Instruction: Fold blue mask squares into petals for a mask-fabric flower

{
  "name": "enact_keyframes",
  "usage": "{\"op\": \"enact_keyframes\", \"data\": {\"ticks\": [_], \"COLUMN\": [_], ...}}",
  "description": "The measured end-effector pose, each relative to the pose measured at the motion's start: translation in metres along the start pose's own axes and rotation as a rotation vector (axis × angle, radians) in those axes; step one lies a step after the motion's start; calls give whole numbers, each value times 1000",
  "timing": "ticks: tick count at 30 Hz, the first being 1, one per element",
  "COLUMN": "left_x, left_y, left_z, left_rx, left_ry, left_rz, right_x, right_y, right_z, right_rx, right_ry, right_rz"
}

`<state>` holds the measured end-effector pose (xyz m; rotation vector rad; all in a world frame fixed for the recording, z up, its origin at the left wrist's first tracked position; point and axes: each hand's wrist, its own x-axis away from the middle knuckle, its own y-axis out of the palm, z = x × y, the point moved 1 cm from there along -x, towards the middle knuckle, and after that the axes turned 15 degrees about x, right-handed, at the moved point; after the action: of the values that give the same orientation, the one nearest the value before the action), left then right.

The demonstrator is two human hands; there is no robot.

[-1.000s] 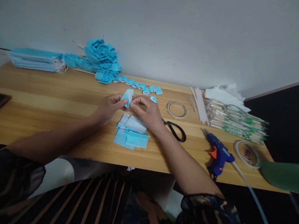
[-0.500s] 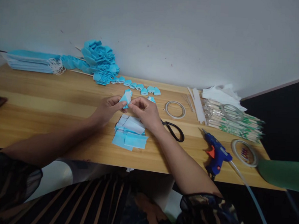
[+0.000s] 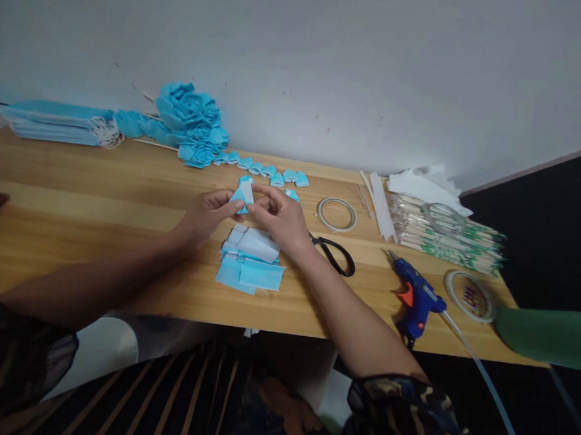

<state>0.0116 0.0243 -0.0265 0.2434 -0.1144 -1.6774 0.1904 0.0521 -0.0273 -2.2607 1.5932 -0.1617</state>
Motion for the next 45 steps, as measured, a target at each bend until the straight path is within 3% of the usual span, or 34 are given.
{"op": "enact_keyframes", "data": {"ticks": [13, 19, 24, 27, 33, 38, 41, 45], "left_x": [-2, -1, 1, 2, 3, 1, 1, 1], "left_y": [-2, -1, -1, 1, 2, 0, -1, -1], "left_z": [-3, -9, -9, -4, 1, -5, -6, -5], "left_rx": [29, -11, -61, -25, 53, 126, 151, 101], "left_ry": [-47, -111, -110, -143, -187, -165, -152, -151], "left_rz": [1, -100, -149, -131, -90, -102, -110, -105], "right_x": [4, 4, 3, 4, 5, 4, 4, 4], "right_y": [0, -3, -3, -4, -7, -9, -11, -14], "right_z": [-5, -11, -7, -6, -8, -3, -5, -10], "right_rx": [43, 53, 97, 142, 360, 433, 393, 230], "right_ry": [-25, -15, -4, -85, -420, -513, -458, -227], "right_rz": [-1, -26, 32, 79, 223, 228, 209, 88]}}
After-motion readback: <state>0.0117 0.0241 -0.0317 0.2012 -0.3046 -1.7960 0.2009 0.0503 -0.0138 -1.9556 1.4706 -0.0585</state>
